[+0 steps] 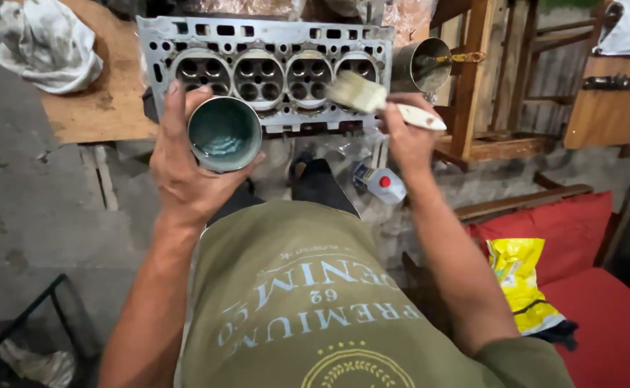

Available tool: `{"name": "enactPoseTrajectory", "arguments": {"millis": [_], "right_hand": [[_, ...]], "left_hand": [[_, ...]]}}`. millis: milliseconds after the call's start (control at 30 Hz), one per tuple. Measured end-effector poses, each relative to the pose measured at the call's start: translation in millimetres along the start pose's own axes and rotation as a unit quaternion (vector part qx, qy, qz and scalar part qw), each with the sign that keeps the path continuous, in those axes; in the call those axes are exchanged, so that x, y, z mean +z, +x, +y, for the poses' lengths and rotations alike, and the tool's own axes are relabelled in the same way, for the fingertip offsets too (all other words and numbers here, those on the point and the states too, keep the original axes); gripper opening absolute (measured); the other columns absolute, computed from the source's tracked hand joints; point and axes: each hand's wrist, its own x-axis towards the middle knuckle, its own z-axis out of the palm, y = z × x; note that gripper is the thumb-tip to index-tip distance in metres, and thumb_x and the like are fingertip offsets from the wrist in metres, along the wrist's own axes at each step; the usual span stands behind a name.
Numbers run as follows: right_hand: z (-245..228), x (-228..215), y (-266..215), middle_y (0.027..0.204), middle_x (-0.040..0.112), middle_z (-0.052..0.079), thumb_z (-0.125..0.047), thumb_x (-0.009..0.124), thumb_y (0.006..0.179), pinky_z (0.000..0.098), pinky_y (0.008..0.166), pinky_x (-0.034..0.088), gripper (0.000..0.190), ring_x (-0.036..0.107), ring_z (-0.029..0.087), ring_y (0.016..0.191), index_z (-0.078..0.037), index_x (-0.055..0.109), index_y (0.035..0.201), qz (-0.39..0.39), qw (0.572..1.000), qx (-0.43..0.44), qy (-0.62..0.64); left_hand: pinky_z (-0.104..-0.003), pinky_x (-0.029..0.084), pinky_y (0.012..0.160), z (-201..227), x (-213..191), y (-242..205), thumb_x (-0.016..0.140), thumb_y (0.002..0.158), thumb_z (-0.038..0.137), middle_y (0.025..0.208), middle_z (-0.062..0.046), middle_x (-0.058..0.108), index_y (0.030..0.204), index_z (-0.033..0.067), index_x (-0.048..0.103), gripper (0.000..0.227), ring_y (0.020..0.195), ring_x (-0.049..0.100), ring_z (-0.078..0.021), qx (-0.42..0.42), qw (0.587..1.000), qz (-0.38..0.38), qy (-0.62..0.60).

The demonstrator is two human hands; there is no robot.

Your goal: Cleaning an engine cylinder head using a brush and steel wool

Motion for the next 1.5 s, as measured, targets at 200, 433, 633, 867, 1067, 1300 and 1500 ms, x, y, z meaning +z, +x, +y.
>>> {"name": "enactPoseTrajectory", "arguments": {"millis": [200, 433, 633, 867, 1067, 1300, 1500], "right_hand": [[-11.2, 14.6, 28.4, 0.084, 0.073, 0.021, -0.004, 0.066, 0.096, 0.0284, 0.053, 0.065, 0.005, 0.076, 0.025, 0.066, 0.000, 0.068, 0.099, 0.027, 0.994, -0.101, 0.004], [-12.6, 0.7, 23.7, 0.086, 0.074, 0.007, -0.004, 0.067, 0.094, 0.0288, 0.064, 0.053, 0.006, 0.068, 0.015, 0.075, -0.005, 0.073, 0.094, 0.033, 0.974, -0.159, -0.156], [2.4, -10.7, 37.3, 0.085, 0.071, 0.003, -0.001, 0.069, 0.088, 0.0245, 0.065, 0.049, 0.009, 0.062, 0.009, 0.074, -0.007, 0.075, 0.091, 0.008, 0.980, -0.124, -0.156], [4.8, -27.3, 53.0, 0.083, 0.070, 0.012, -0.001, 0.065, 0.100, 0.0247, 0.046, 0.048, 0.002, 0.064, 0.015, 0.061, -0.001, 0.067, 0.100, -0.109, 0.978, -0.128, -0.125], [-19.7, 4.8, 33.0, 0.094, 0.067, 0.016, 0.008, 0.066, 0.094, 0.0243, 0.046, 0.054, 0.009, 0.066, 0.020, 0.067, 0.001, 0.064, 0.099, -0.103, 0.983, -0.115, -0.100], [-40.6, 93.6, -3.2, 0.086, 0.070, 0.020, -0.002, 0.064, 0.099, 0.0284, 0.050, 0.065, 0.003, 0.073, 0.024, 0.065, 0.001, 0.063, 0.101, -0.053, 0.996, -0.067, 0.000], [-38.6, 81.1, -0.8, 0.072, 0.068, 0.009, -0.008, 0.072, 0.087, 0.0299, 0.048, 0.060, 0.004, 0.068, 0.017, 0.063, -0.005, 0.069, 0.088, 0.063, 0.995, -0.047, -0.062]], "left_hand": [[-0.045, 0.056, 0.112, -16.9, -21.6, 2.6, 0.090, 0.094, 0.047, 0.141, -0.020, 0.064, 0.162, 0.0056, 0.020, 0.106, 0.129, 0.067, -0.0359, 0.030, 0.999, -0.015, -0.005], [-0.047, 0.055, 0.115, -24.9, -29.3, 1.4, 0.092, 0.093, 0.042, 0.141, -0.021, 0.063, 0.163, 0.0073, 0.017, 0.108, 0.131, 0.066, -0.0366, 0.034, 0.999, -0.010, -0.025], [-0.045, 0.052, 0.117, -16.4, -29.6, -6.9, 0.093, 0.091, 0.040, 0.142, -0.023, 0.062, 0.162, 0.0064, 0.017, 0.110, 0.132, 0.066, -0.0384, -0.005, 1.000, -0.002, -0.020], [-0.049, 0.055, 0.116, 3.9, -16.7, -12.3, 0.089, 0.093, 0.045, 0.140, -0.024, 0.063, 0.162, 0.0057, 0.020, 0.105, 0.129, 0.067, -0.0395, 0.012, 0.999, 0.031, 0.006], [-0.048, 0.055, 0.114, 3.8, -27.2, -18.4, 0.091, 0.094, 0.041, 0.136, -0.023, 0.064, 0.160, 0.0031, 0.022, 0.102, 0.125, 0.068, -0.0382, 0.020, 0.999, 0.042, 0.015], [-0.047, 0.053, 0.115, -35.5, -62.9, -10.7, 0.090, 0.093, 0.043, 0.139, -0.021, 0.063, 0.159, 0.0028, 0.022, 0.103, 0.127, 0.066, -0.0371, 0.022, 1.000, -0.002, -0.017], [-0.046, 0.054, 0.115, -65.9, -98.3, -0.3, 0.090, 0.092, 0.046, 0.145, -0.022, 0.061, 0.160, 0.0047, 0.021, 0.105, 0.134, 0.066, -0.0361, 0.032, 0.998, -0.030, -0.049]]}}
